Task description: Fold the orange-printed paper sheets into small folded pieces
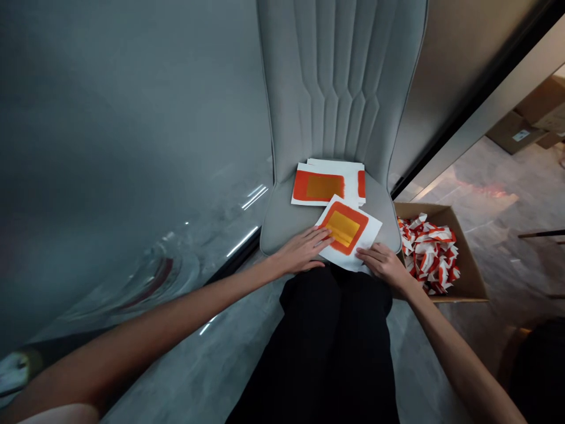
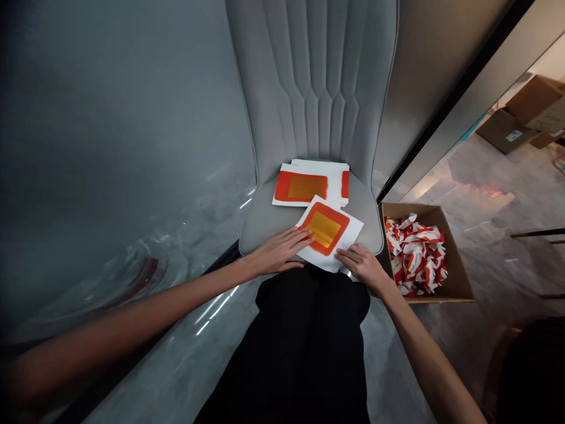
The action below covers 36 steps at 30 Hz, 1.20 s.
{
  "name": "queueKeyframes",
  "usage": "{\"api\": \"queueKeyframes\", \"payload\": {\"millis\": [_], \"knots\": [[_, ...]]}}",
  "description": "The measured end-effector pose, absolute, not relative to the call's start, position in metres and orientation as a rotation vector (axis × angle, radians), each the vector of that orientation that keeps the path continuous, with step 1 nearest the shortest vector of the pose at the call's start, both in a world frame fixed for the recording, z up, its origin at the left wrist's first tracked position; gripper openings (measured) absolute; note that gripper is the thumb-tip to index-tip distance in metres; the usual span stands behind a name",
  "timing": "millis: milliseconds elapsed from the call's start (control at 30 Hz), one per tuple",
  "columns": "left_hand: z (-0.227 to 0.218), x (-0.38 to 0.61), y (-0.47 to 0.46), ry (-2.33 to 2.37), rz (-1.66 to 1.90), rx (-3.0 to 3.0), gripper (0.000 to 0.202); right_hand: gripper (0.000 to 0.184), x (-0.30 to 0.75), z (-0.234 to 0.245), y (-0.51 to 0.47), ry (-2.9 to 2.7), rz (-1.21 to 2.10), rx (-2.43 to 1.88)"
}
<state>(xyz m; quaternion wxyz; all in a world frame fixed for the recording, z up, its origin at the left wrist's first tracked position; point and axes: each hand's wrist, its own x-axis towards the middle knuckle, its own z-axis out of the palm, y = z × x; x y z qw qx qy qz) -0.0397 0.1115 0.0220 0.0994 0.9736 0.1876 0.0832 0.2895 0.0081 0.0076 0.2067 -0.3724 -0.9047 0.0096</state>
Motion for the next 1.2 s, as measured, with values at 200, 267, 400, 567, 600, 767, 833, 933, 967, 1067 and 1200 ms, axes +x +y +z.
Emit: {"api": "queueKeyframes", "payload": {"millis": [200, 267, 400, 567, 600, 767, 833, 933, 967, 1067, 1200], "knots": [[0.036, -0.025, 0.12, 0.473, 0.368, 2.789, 0.07, 0.03, 0.272, 0.038, 0.01, -2.391, -0.15, -1.081], [0.041, -0.018, 0.117, 0.484, 0.473, 2.764, 0.058, 0.026, 0.26, 0.053, 0.012, -2.336, -0.192, -1.11], [0.046, -0.005, 0.116, 0.558, 0.711, 2.7, 0.038, 0.021, 0.231, 0.073, 0.007, -2.242, -0.278, -1.175], [0.049, 0.004, 0.125, 0.257, 0.929, 2.524, 0.024, 0.027, 0.209, 0.074, -0.004, -2.209, -0.137, -1.235], [0.05, 0.005, 0.126, 0.222, 0.96, 2.477, 0.024, 0.027, 0.207, 0.073, -0.005, -2.193, -0.101, -1.248], [0.058, 0.001, 0.134, 0.37, 0.961, 2.443, 0.026, 0.026, 0.2, 0.08, -0.004, -2.138, -0.102, -1.391], [0.062, -0.004, 0.135, 0.537, 1.016, 2.425, 0.025, 0.029, 0.198, 0.083, -0.004, -2.086, -0.057, -1.542], [0.063, -0.013, 0.12, 0.974, 1.294, 2.119, 0.022, 0.031, 0.193, 0.083, 0.0, -1.926, 0.009, -1.755], [0.061, -0.015, 0.11, 1.132, 1.363, 1.905, 0.026, 0.031, 0.19, 0.081, 0.003, -1.886, 0.012, -1.796], [0.052, -0.016, 0.074, 1.068, 1.166, 1.272, 0.054, 0.025, 0.17, 0.075, 0.017, -1.889, 0.011, -1.834], [0.047, -0.008, 0.053, 1.012, 0.897, 0.877, 0.072, 0.018, 0.136, 0.075, 0.041, -2.055, 0.149, -1.909]]}}
